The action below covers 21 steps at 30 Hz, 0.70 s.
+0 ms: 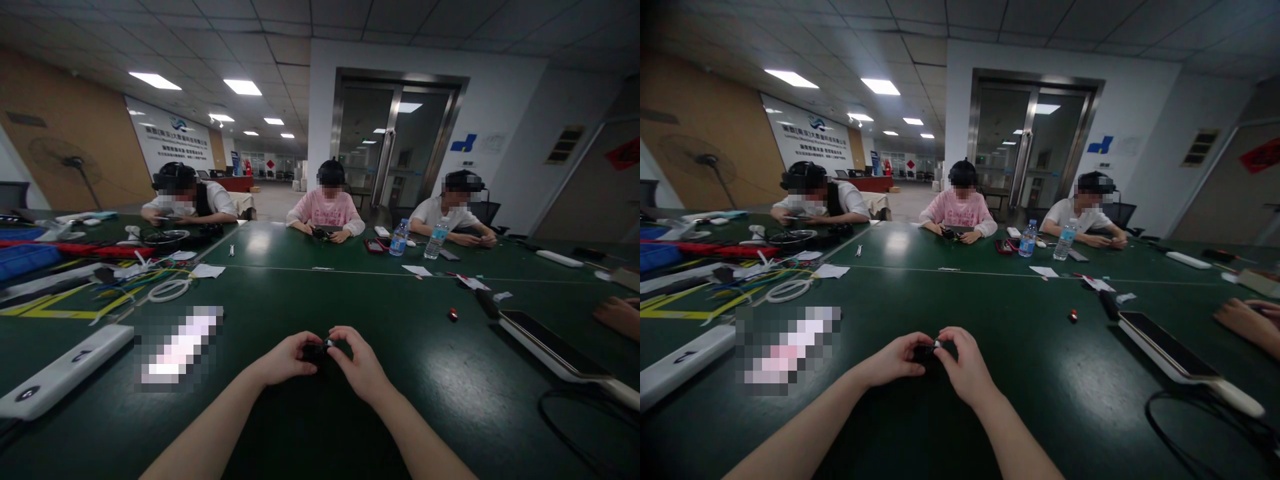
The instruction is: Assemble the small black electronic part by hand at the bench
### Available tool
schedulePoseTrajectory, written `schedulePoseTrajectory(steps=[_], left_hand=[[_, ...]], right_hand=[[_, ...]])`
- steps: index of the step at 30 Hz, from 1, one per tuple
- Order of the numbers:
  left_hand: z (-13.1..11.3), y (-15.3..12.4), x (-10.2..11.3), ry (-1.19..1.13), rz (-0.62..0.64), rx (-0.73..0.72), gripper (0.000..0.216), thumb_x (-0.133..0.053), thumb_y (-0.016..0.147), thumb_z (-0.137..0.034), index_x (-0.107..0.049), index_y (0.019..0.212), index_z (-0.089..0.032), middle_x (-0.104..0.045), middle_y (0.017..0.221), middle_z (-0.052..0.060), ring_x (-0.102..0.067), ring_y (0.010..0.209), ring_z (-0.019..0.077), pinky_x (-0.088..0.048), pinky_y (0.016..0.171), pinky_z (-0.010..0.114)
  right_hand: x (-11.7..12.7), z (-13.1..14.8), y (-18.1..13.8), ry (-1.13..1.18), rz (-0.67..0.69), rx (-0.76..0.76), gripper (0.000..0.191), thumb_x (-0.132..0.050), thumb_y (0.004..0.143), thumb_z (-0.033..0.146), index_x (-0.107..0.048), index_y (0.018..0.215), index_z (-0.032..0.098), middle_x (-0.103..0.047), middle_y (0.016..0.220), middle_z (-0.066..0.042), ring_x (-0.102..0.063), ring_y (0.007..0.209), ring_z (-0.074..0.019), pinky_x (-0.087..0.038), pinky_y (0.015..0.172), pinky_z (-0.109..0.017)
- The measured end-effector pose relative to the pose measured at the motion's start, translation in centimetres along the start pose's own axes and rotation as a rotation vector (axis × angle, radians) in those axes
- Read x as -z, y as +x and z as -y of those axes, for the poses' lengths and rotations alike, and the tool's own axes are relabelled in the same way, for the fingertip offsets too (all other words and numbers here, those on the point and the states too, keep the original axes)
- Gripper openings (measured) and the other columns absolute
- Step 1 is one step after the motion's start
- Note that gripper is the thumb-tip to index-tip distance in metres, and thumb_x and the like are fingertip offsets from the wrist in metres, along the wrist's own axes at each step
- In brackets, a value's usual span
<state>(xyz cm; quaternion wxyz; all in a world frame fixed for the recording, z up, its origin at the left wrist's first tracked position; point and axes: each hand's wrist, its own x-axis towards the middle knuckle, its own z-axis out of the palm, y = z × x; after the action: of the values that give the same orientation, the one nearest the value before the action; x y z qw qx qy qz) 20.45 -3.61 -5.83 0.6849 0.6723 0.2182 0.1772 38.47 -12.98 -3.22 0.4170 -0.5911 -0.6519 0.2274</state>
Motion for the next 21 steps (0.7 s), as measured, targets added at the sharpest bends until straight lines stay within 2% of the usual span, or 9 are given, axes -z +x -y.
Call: schedulePoseTrajectory(steps=[5,11,14,21], left_hand=[[-0.1,0.0,0.1,-0.036,-0.002,0.03,0.05,-0.066,0.065,-0.001,-0.05,0.109,-0.018,-0.061,0.102,0.005,-0.06,0.094,0.0202,-0.045,0.085,0.039],[-0.2,-0.2,-0.2,-0.048,-0.022,0.047,0.05,-0.066,0.066,-0.002,-0.049,0.11,-0.019,-0.06,0.104,0.006,-0.061,0.092,0.0192,-0.045,0.083,0.038],[-0.1,-0.2,-0.3,-0.053,-0.041,0.032,0.05,-0.067,0.065,-0.002,-0.048,0.108,-0.019,-0.061,0.1,0.004,-0.061,0.089,0.0183,-0.045,0.082,0.038],[-0.4,-0.3,-0.5,-0.069,-0.034,0.031,0.048,-0.062,0.066,0.002,-0.048,0.107,-0.019,-0.058,0.106,0.006,-0.059,0.096,0.0202,-0.044,0.086,0.038]], right_hand=[[1.3,-0.7,0.5,0.089,-0.108,-0.051,0.023,-0.052,0.081,0.034,-0.056,0.1,0.022,-0.061,0.1,-0.003,-0.056,0.099,-0.0199,-0.042,0.091,-0.038],[2.2,-1.7,0.6,0.16,-0.199,-0.049,0.028,-0.055,0.079,0.036,-0.057,0.103,0.023,-0.061,0.102,-0.004,-0.056,0.101,-0.0207,-0.043,0.091,-0.038],[2.2,-1.9,0.5,0.201,-0.174,-0.063,0.031,-0.053,0.081,0.038,-0.056,0.108,0.022,-0.061,0.104,-0.005,-0.056,0.101,-0.0209,-0.043,0.092,-0.039],[1.4,-1.9,0.1,0.3,-0.106,-0.141,0.033,-0.049,0.083,0.042,-0.055,0.11,0.024,-0.061,0.106,-0.004,-0.055,0.104,-0.0212,-0.043,0.093,-0.038]])
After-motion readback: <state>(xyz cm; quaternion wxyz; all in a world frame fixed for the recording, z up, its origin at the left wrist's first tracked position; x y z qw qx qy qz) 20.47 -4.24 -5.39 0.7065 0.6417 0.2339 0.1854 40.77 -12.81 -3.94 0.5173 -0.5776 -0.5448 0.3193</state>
